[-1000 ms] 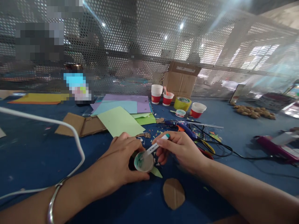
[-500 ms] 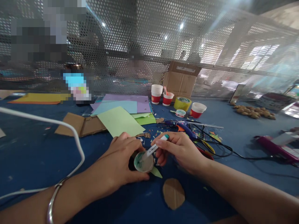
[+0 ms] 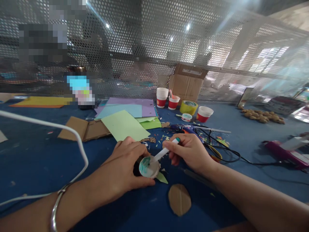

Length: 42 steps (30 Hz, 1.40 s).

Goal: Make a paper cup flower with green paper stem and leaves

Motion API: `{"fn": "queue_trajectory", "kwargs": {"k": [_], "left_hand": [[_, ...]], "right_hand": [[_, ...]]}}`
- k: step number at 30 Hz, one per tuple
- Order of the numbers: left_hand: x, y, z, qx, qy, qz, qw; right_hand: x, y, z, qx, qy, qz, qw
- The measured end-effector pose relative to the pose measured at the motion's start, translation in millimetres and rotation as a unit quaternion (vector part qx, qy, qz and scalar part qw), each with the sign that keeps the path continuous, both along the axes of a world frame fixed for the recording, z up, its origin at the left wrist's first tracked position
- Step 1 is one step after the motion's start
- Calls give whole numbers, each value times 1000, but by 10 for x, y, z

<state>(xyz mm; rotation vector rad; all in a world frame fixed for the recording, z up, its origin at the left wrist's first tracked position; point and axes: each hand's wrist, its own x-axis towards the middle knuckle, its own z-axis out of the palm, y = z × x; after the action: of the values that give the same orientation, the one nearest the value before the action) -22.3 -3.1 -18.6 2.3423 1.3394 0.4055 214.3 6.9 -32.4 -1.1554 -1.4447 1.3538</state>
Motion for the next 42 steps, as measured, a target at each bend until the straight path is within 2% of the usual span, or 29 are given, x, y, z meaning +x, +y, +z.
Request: {"fn": "queue_trajectory", "kwargs": {"k": [6, 12, 18, 23, 27, 31, 33, 34, 36, 38, 40, 42], "left_hand": [[9, -14, 39, -21, -7, 5, 1000], [23, -22, 55, -25, -2, 9, 1000], [26, -23, 57, -24, 3, 5, 1000], [43, -34, 81, -26, 11, 6, 1000], [47, -37, 81, -23, 21, 6, 1000], [37, -42, 70, -26, 13, 12, 1000], [36, -46, 73, -28, 13, 16, 999], [38, -48, 78, -29, 14, 19, 999], [45, -50, 88, -27, 14, 23, 999], [53, -50, 96, -23, 14, 22, 999], [57, -48, 98, -18, 16, 21, 999], [56, -47, 94, -17, 16, 18, 1000]], "right_hand": [[62, -26, 45, 105, -135, -2, 985], [67, -93, 114, 208, -247, -10, 946], [102, -108, 210, 185, -255, 42, 948], [111, -106, 211, 234, -283, -9, 930], [117, -140, 240, 258, -272, -4, 927], [242, -33, 301, 275, -282, -97, 914], [335, 54, 326, 245, -326, -115, 906], [379, 92, 335, 203, -351, -93, 910], [448, 147, 344, 102, -389, -7, 916], [487, 169, 346, 38, -417, 84, 904], [499, 168, 346, 47, -453, 122, 882], [497, 156, 348, 72, -473, 116, 870]]}}
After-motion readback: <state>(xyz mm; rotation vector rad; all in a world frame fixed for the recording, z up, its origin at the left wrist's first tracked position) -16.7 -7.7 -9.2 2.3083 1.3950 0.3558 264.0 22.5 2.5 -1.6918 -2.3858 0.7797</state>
